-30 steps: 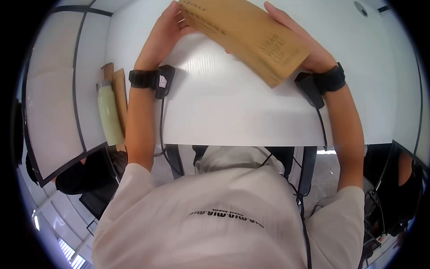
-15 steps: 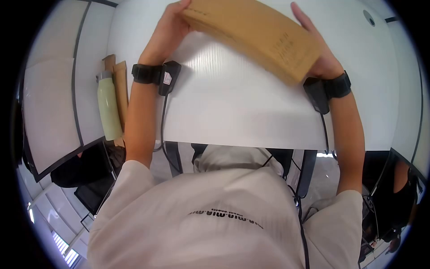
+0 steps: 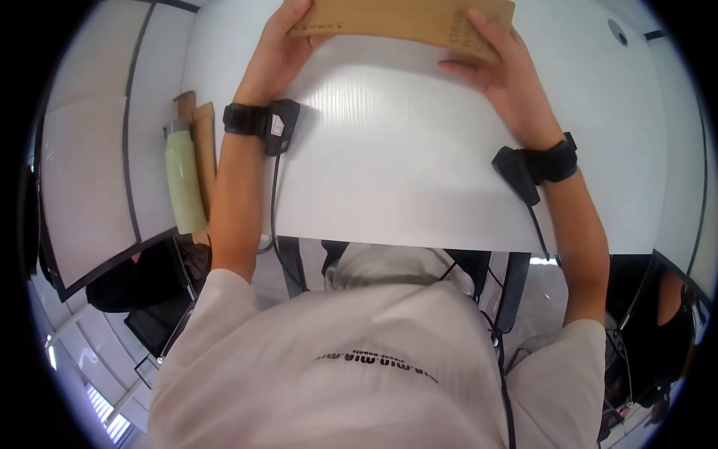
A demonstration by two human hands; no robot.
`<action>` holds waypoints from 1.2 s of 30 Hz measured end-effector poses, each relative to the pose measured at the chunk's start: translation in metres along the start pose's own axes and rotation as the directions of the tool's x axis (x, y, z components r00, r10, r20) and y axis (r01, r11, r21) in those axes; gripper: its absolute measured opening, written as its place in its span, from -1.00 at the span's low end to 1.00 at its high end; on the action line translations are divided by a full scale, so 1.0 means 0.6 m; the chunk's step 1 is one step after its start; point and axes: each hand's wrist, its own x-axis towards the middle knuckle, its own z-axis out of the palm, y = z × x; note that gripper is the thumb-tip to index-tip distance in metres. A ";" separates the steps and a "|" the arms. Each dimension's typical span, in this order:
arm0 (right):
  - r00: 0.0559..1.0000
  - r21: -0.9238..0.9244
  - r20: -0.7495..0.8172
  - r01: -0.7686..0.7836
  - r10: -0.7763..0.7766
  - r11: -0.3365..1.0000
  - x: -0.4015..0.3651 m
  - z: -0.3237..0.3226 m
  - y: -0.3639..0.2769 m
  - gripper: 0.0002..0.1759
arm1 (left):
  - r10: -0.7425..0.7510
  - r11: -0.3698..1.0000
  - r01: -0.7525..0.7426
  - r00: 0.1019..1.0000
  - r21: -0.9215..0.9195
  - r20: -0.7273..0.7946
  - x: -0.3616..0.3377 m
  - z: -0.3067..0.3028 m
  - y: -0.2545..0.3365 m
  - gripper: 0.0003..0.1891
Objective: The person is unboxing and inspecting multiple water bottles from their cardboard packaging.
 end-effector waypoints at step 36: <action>0.969 -0.400 0.246 0.090 0.012 0.912 0.018 -0.014 -0.005 0.07 | 0.324 0.915 -0.232 0.910 0.329 -0.258 -0.002 0.039 0.004 -0.71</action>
